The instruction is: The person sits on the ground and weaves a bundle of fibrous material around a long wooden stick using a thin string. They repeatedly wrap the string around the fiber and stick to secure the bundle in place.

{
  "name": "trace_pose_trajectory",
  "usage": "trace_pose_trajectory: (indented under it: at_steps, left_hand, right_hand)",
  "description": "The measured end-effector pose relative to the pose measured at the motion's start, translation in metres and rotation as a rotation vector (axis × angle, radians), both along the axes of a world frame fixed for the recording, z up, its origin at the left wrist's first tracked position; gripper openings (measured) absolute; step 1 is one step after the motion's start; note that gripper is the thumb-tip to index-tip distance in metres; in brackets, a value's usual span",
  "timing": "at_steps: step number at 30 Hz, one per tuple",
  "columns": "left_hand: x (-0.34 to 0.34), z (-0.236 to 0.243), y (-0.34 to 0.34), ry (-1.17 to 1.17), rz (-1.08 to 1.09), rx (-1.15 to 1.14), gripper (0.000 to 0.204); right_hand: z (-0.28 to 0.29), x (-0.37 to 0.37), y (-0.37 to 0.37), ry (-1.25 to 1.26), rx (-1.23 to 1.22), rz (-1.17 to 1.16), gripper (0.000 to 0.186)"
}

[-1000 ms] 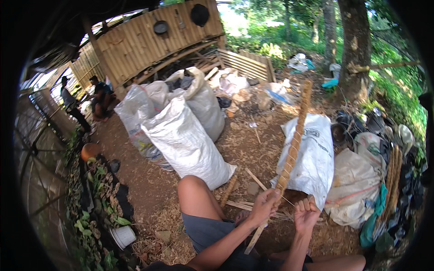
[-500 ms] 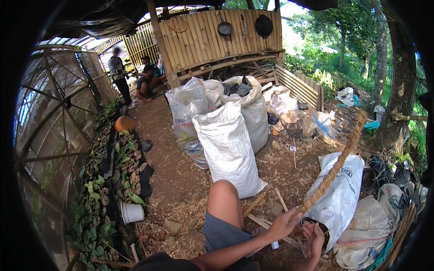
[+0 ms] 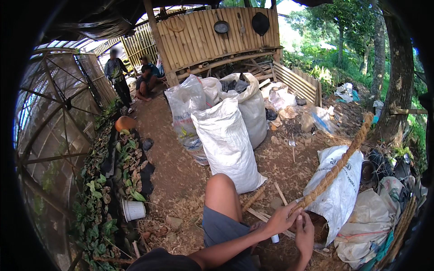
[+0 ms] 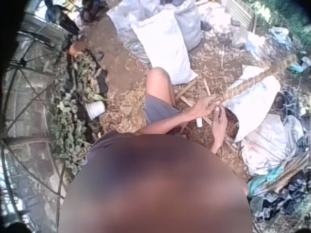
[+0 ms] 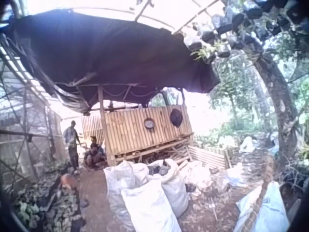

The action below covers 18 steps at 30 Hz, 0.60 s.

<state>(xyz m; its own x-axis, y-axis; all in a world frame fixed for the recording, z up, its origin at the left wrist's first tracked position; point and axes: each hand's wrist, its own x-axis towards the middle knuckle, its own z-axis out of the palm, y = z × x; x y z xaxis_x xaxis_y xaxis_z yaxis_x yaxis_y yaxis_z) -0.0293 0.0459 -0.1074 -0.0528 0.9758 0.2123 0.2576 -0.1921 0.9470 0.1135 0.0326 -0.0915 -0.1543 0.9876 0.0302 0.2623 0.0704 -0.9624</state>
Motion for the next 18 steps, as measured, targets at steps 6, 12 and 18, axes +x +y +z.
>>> trace_pose_trajectory:
  at_steps: [6, 12, 18]
  left_hand:
    - [0.0, -0.002, 0.001, 0.066, 0.025, 0.018, 0.025]
    - [0.001, -0.002, 0.002, 0.089, 0.053, 0.057, 0.032]
    - [0.018, 0.001, -0.005, -0.261, 0.014, -0.121, 0.04]
  right_hand:
    - [-0.009, 0.013, 0.002, 0.221, -0.206, 0.054, 0.029]
    - [-0.014, 0.014, 0.005, 0.451, -0.181, -0.065, 0.02]
    - [-0.013, -0.018, 0.003, 1.178, 0.053, -0.273, 0.009]
